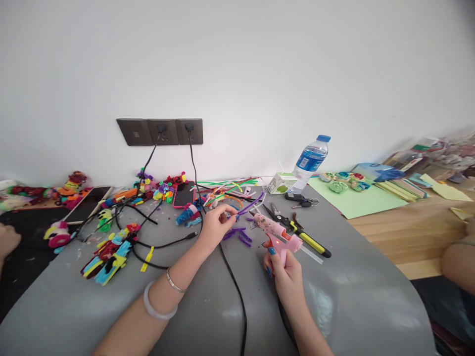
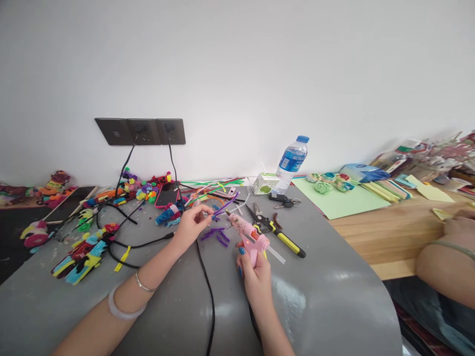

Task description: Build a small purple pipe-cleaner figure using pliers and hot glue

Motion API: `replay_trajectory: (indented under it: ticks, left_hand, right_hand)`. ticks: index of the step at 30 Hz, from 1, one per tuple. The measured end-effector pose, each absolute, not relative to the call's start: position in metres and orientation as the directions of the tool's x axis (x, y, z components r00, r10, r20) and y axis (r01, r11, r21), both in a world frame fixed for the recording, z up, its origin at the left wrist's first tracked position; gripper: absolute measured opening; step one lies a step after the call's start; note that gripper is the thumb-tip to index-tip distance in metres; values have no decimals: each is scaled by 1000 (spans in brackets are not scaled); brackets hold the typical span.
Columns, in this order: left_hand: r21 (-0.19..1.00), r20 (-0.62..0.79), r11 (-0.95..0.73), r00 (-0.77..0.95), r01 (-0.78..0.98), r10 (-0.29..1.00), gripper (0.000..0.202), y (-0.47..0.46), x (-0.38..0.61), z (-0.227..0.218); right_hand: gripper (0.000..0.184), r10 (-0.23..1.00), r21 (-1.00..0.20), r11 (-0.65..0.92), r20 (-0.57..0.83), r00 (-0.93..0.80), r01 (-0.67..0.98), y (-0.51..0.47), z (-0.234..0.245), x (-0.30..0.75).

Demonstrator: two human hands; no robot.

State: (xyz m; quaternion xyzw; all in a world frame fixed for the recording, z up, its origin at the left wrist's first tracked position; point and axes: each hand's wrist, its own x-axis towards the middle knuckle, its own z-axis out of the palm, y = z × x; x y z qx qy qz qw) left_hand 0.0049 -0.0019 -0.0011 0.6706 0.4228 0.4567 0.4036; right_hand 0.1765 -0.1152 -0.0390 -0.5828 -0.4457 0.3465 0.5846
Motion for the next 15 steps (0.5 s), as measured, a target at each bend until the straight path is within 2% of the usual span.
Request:
replay_trajectory:
  ticks: [4, 9, 12, 15]
  left_hand:
    - [931, 279, -319, 214, 178, 936, 11, -1, 4, -1]
    - [937, 274, -309, 210, 160, 939, 12, 0, 4, 0]
    - [941, 268, -302, 205, 155, 941, 13, 0, 5, -1]
    - [941, 268, -301, 205, 153, 941, 13, -1, 5, -2]
  right_hand:
    - [45, 916, -994, 106, 111, 386, 36, -117, -37, 175]
    - [43, 868, -922, 314, 182, 461, -226, -123, -25, 186]
    - [39, 817, -878, 374, 159, 554, -299, -124, -9, 208]
    - [21, 768, -873, 365, 86, 634, -324, -121, 1, 244]
